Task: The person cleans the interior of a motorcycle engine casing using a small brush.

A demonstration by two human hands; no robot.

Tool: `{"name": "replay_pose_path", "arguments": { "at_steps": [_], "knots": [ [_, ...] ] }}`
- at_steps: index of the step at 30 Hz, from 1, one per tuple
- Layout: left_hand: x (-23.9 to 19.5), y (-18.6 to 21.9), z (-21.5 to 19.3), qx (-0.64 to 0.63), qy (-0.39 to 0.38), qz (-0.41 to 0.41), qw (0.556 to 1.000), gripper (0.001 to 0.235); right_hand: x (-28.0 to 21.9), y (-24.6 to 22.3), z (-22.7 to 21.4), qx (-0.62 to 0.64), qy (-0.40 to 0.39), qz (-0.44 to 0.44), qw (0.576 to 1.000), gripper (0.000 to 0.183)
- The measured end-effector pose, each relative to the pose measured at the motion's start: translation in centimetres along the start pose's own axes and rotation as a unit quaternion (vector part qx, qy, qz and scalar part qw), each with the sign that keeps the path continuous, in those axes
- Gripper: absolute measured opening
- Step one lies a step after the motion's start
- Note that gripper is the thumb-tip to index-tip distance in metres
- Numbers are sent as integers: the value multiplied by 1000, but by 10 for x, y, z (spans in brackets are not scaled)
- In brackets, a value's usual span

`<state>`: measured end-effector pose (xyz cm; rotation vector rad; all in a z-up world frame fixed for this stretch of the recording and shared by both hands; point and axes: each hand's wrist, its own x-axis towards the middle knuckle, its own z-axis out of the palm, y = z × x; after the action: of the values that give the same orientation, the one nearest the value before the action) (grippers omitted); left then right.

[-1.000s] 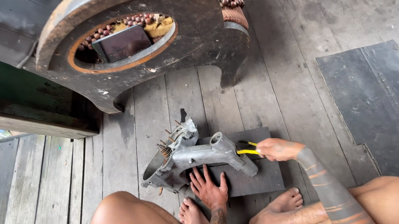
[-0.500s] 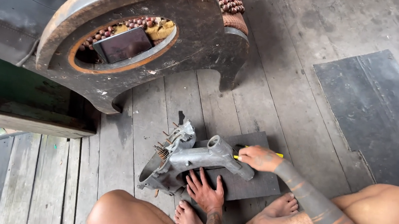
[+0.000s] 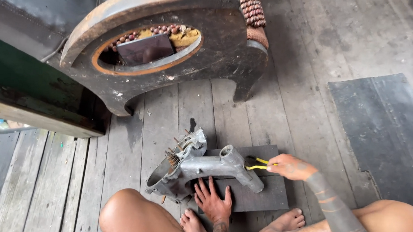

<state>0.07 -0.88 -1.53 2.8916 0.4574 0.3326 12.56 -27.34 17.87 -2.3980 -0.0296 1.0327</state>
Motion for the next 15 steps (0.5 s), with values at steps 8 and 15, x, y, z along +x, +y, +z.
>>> {"name": "replay_pose_path", "arguments": {
  "at_steps": [8, 15],
  "knots": [
    [1, 1, 2, 37, 4, 6, 999, 89, -2, -9, 42, 107, 47, -53, 992, 22],
    [20, -3, 25, -3, -262, -21, 965, 96, 6, -48, 34, 40, 89, -37, 995, 25]
  ]
}}
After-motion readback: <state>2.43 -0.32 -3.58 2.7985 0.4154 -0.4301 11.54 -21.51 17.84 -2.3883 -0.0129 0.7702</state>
